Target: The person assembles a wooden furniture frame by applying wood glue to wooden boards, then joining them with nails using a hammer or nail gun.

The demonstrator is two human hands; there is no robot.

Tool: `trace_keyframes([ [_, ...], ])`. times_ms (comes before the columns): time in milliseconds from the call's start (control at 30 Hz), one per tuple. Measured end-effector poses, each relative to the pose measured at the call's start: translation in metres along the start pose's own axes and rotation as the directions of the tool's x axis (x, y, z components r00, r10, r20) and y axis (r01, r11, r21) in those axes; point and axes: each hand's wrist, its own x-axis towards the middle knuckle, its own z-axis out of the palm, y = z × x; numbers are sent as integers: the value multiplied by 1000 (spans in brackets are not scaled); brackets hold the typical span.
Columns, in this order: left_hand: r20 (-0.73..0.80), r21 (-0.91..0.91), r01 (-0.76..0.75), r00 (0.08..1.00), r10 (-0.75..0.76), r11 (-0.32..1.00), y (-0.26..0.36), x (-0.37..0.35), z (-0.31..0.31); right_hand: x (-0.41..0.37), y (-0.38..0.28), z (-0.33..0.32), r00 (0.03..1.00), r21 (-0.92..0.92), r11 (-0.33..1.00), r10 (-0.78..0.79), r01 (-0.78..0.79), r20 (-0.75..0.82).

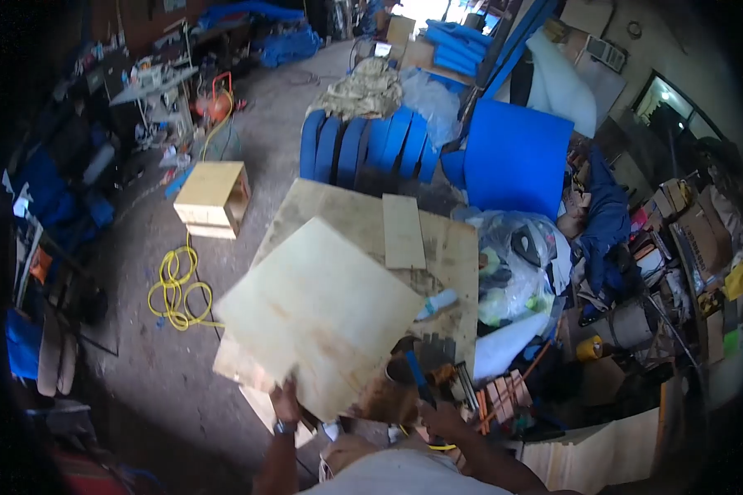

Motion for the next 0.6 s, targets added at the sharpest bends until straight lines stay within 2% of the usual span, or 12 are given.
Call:
trace_keyframes([
  [100, -277, -215, 314, 888, -366, 925, -4, -40, 49, 43, -38, -17, 981, -169, 967, -188, 192, 44],
  [167, -405, -218, 303, 837, -368, 928, -21, -45, 100, 87, -74, -37, 942, -372, 866, -321, 334, 99],
  [267, -370, -200, 120, 910, -189, 972, -42, -7, 167, 161, -92, -63, 888, -223, 879, -451, 422, -95],
  [300, -132, -240, 160, 972, -195, 958, -59, 6, 172, 137, -105, -72, 817, -303, 811, -559, 501, -144],
  [333, 100, 126, 381, 914, -393, 916, -20, 11, 175, 132, -99, -84, 842, -323, 832, -517, 451, -155],
  [367, 452, 557, -427, 875, 172, 712, -58, 11, 175, 122, -80, -95, 852, -177, 856, -509, 486, -124],
  [400, 372, 641, -3, 875, -308, 768, -13, -4, 182, 112, -61, -106, 861, -23, 865, -500, 501, -93],
  [433, 600, 592, -439, 800, -6, 676, -36, -21, 176, 101, -42, -117, 869, 129, 859, -491, 495, -62],
  [467, 499, 411, -52, 848, -176, 910, -24, -42, 170, 55, -40, -113, 824, 148, 812, -545, 564, -153],
  [500, 415, 223, 540, 700, -581, 811, 3, -71, 165, 66, 3, -123, 834, 201, 810, -541, 551, -108],
  [533, 389, 157, 665, 637, -665, 730, 21, -97, 158, 45, 18, -128, 785, -42, 793, -608, 608, -122],
  [600, 401, 151, 631, 664, -630, 761, -1, -149, 133, 44, 88, -126, 883, 19, 891, -447, 454, -144],
])
